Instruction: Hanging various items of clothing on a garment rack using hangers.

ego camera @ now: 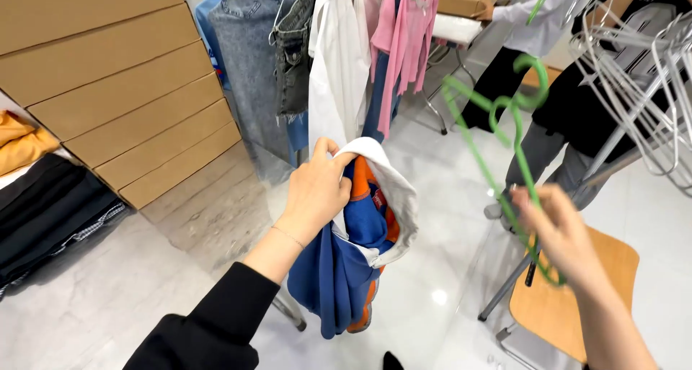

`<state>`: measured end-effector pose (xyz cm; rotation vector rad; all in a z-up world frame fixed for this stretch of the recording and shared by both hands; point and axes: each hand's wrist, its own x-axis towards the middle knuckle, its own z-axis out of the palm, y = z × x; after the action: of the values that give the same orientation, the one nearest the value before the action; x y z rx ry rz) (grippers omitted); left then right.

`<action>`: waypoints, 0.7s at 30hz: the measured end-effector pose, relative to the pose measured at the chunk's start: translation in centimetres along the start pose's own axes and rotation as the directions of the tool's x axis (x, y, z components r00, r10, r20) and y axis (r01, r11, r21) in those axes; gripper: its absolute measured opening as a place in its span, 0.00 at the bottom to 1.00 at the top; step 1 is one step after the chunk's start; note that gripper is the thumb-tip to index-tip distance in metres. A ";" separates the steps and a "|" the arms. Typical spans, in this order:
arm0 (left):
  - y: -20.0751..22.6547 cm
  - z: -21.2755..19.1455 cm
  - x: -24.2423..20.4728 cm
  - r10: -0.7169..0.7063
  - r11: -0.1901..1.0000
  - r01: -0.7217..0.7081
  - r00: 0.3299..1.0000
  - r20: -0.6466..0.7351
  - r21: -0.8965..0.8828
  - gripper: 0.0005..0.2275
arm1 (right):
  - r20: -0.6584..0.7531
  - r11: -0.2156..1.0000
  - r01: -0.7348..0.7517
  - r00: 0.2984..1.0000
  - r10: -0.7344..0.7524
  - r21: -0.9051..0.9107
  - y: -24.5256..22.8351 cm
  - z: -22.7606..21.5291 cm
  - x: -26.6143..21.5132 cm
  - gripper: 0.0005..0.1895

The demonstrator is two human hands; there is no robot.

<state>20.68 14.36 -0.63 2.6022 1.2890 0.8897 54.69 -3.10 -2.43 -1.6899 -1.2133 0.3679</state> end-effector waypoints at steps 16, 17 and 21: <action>-2.7 6.9 -1.8 -0.010 0.990 -0.001 0.997 0.079 0.138 0.17 | 0.536 0.749 -0.613 0.733 0.418 0.254 6.8 -2.7 -14.9 0.41; -2.2 6.6 -1.4 -0.033 0.997 0.028 0.997 0.068 0.074 0.18 | 0.532 0.789 -0.541 0.778 0.335 0.293 7.3 -3.5 -14.6 0.41; -2.2 5.3 1.9 -0.089 0.994 0.082 0.992 0.089 0.079 0.27 | 0.496 0.813 -0.546 0.773 0.395 0.202 7.3 -4.7 -13.0 0.43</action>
<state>22.93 18.06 -4.92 2.5877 1.4228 0.7114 56.09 -16.71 -9.97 -1.6370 -0.9236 1.2618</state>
